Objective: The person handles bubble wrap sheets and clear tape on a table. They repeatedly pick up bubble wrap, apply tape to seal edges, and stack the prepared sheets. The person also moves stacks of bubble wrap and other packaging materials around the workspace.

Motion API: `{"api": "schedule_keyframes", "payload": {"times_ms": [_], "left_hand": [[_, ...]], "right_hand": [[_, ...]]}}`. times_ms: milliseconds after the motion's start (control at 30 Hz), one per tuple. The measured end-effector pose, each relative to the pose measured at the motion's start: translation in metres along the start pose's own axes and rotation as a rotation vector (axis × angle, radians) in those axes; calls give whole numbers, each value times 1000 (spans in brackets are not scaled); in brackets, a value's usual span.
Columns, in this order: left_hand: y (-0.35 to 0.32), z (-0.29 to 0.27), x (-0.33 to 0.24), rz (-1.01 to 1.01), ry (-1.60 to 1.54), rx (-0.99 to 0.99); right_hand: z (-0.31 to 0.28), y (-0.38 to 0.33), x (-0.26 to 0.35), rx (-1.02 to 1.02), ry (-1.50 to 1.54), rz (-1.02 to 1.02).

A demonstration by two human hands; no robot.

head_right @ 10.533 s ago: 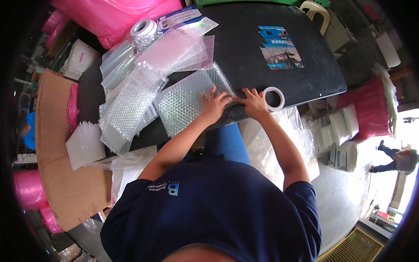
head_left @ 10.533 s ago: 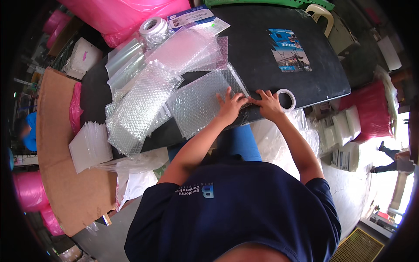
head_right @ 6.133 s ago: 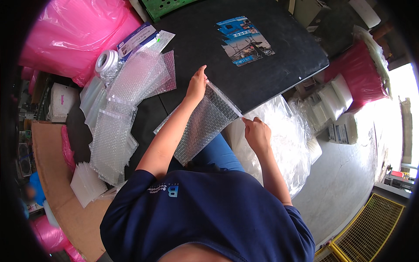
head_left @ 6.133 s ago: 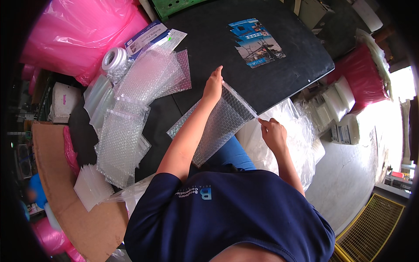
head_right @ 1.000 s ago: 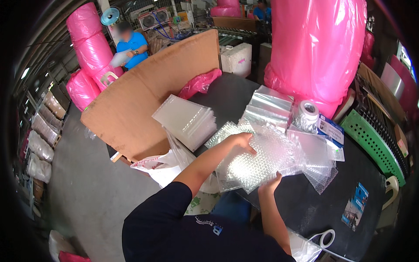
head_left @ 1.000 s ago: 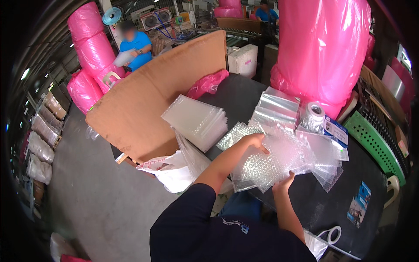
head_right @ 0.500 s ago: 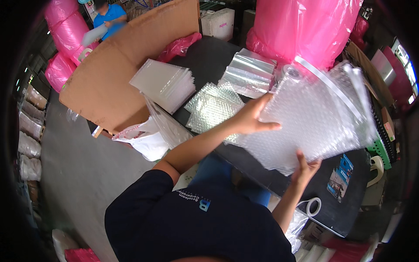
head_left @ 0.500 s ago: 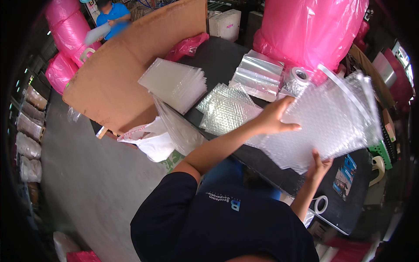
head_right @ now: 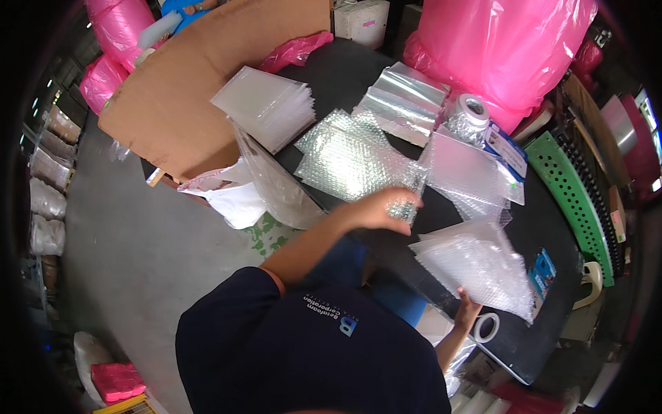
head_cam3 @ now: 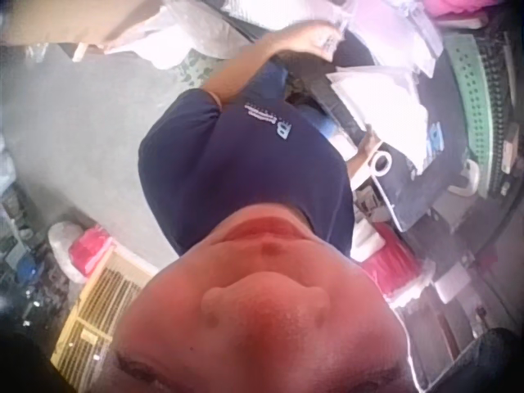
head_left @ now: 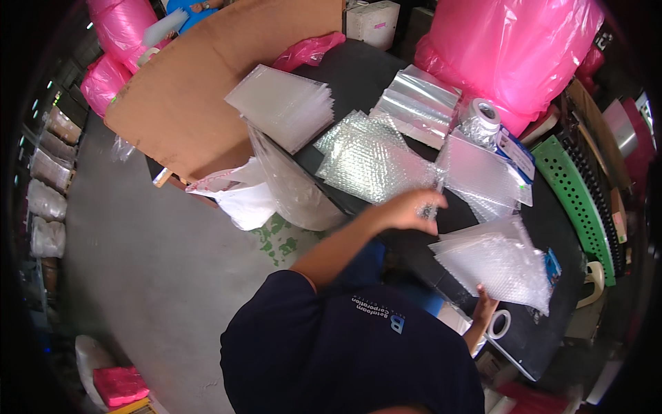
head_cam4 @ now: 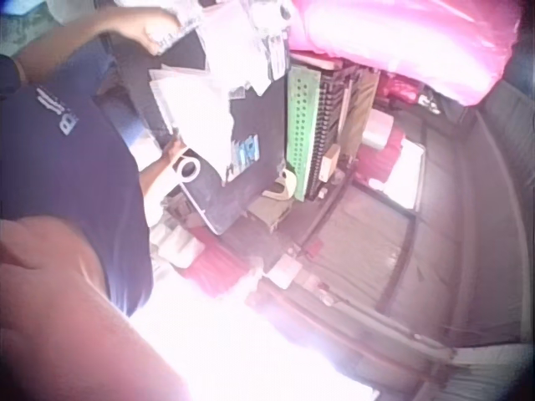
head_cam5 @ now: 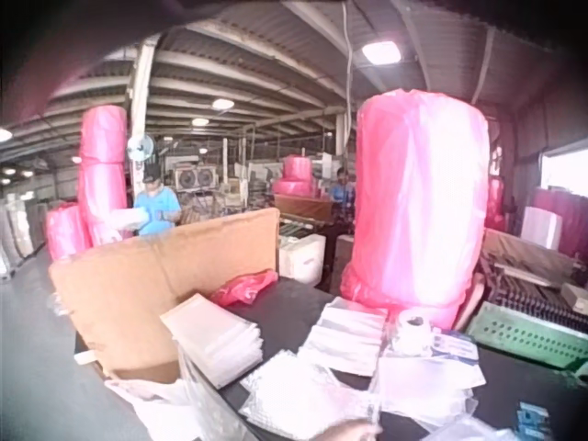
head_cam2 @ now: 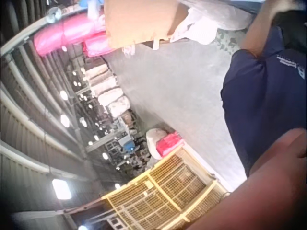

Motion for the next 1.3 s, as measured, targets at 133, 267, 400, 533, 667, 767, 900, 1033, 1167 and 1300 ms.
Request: {"api": "schedule_keyframes", "payload": {"times_ms": [133, 267, 400, 533, 667, 767, 900, 1033, 1167, 1300], "left_hand": [[-98, -240, 5, -176, -21, -1136], [-209, -367, 41, -887, 446, -1888], [-225, -394, 93, -1286, 216, -1789], [-213, -394, 114, -1357, 149, -1842], [-207, -389, 111, -1428, 142, -1911], [-219, -393, 111, -1411, 39, -2039], [-220, -392, 96, -1336, -98, -1918], [-202, -417, 118, -1049, -321, -1703], [-214, -487, 184, -637, -594, -1272], [-167, -438, 130, -505, -815, -1400]], "right_hand": [[2, 7, 1, 37, -92, -38], [3, 14, 2, 61, -66, -81], [5, 16, 6, 59, -32, -37], [-3, 18, 2, 59, -18, -9], [7, 15, 25, 94, -71, -42], [12, 17, 32, 92, -98, -34], [6, 16, 23, 67, -131, -4], [3, 13, 22, 47, -154, -6], [21, 24, 34, 91, -144, -41], [0, 6, 19, 5, -160, 6]]}}
Point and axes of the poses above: each hand's wrist, its own y-axis towards the middle knuckle, its own z-axis out of the palm, x = y × z, the point moved 8 cm from there along y, towards the middle knuckle, and after that the axes turned 8 degrees about -y, right-handed, at the moved point
